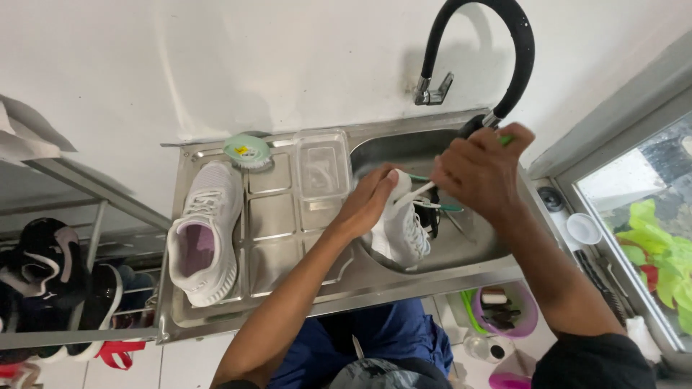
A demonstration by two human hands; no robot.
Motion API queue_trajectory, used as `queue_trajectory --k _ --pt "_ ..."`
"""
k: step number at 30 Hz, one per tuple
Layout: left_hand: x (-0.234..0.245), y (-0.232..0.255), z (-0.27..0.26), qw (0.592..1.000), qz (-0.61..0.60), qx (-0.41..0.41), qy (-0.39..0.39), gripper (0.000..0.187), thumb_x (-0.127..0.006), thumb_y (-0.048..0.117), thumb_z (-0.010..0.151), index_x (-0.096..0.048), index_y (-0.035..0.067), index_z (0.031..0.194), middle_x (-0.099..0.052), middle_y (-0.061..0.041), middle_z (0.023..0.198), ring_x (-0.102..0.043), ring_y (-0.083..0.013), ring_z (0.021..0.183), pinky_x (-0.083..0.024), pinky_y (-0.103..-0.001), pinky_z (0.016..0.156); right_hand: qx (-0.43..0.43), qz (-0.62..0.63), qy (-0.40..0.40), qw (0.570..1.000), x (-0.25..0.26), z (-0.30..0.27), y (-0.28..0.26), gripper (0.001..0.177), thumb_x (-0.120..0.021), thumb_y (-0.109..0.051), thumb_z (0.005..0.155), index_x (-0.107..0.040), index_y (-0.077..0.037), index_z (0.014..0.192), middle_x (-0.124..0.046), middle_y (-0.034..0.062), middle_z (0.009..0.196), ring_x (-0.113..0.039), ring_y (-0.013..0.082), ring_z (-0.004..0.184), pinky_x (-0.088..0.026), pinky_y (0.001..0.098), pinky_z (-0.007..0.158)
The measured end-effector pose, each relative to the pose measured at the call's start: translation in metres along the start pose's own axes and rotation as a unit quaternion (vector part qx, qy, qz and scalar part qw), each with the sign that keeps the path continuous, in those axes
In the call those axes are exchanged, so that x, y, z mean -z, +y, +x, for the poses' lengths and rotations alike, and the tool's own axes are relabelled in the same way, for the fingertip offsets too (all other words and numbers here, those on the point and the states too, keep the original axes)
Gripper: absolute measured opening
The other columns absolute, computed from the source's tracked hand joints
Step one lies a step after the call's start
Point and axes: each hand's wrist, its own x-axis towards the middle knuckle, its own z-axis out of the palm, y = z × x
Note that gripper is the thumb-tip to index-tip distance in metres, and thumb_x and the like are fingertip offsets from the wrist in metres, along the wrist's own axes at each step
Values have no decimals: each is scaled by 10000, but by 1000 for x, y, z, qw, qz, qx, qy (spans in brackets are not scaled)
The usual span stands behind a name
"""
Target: Cleaning the upper and sole of a white sneaker using a toothbrush and cleaning solution over a sink.
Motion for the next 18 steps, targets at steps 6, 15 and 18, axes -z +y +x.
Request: queue_trajectory --k 6,15,18 --pt "-3 -31 9 999 -17 -46 7 767 -181 603 1048 -541 11 1376 -529 -316 1415 -466 -434 1376 -308 -558 1174 -19 -276 -245 929 30 41 -30 415 -620 -227 929 -469 -266 545 -267 -102 472 -307 138 594 -359 440 938" --pt "-12 -15 1 998 -41 -42 7 831 -168 602 1047 -479 -73 1419 -460 -376 1459 -392 -497 1414 -237 -601 1203 -144 -6 9 990 -5 -8 9 421 -577 -391 1011 -503 -244 623 -405 -77 597 -453 165 772 -289 474 1005" --pt "-10 -27 3 993 -23 -111 -23 756 -197 592 1061 -483 -6 1425 -518 -337 1412 -465 -496 1351 -406 -610 1090 -160 80 -31 983 -19 -33 -21 374 -592 -318 989 -470 -215 650 -430 -81 639 -503 151 688 -330 439 909"
